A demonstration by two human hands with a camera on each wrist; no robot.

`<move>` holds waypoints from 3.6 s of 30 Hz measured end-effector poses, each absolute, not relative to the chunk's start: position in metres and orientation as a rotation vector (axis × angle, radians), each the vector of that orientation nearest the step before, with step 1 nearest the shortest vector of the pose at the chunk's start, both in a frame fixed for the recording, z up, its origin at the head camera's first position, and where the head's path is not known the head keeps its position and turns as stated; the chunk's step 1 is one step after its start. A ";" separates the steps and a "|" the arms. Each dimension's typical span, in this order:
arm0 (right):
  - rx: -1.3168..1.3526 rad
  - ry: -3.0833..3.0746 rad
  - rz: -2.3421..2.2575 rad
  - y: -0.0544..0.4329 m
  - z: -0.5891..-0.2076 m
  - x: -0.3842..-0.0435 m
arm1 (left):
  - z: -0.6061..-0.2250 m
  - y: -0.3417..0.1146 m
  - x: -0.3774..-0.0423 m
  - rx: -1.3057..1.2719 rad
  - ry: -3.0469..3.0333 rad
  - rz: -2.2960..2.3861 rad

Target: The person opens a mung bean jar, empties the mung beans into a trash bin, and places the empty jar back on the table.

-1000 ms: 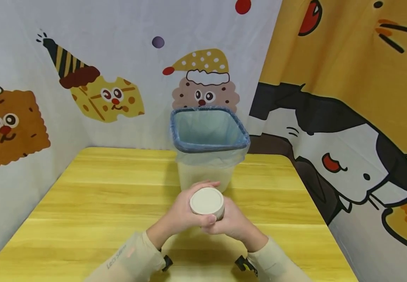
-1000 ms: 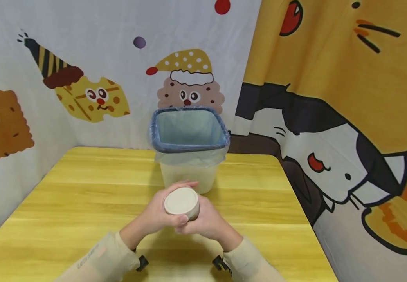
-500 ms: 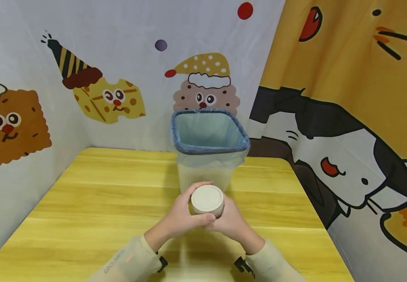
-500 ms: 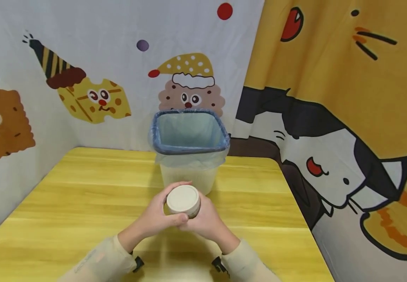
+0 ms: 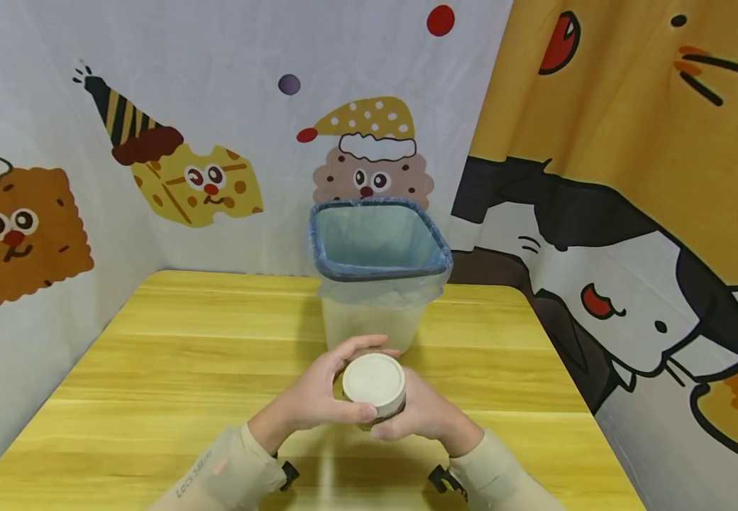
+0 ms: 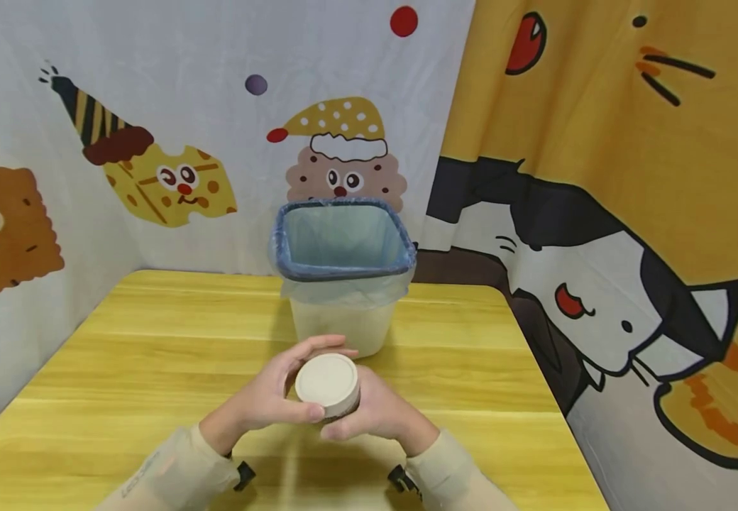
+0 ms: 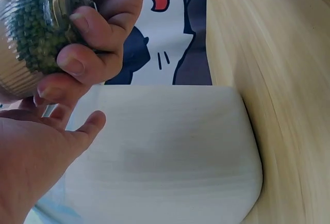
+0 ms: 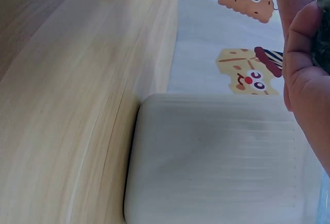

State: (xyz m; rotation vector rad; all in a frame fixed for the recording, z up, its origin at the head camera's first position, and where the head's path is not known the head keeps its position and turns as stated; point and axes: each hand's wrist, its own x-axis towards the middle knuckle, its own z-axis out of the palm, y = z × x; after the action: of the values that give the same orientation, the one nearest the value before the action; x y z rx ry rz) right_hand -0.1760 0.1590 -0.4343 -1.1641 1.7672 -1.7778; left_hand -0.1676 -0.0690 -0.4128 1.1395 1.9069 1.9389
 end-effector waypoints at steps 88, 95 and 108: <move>-0.734 2.344 -1.752 0.156 -0.440 -0.160 | -0.416 -0.068 -0.160 0.899 2.448 1.964; -0.651 2.395 -1.734 0.169 -0.442 -0.162 | -0.410 -0.078 -0.166 0.786 2.508 2.058; -0.629 2.487 -1.781 0.183 -0.440 -0.166 | -0.424 -0.098 -0.167 0.594 2.717 1.868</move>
State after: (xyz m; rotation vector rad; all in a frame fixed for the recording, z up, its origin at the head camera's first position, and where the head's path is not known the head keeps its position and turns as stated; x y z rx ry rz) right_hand -0.1655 0.1826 -0.4399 -0.6288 2.4874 -1.7810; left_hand -0.1668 -0.0985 -0.4239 0.5939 2.7175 1.8678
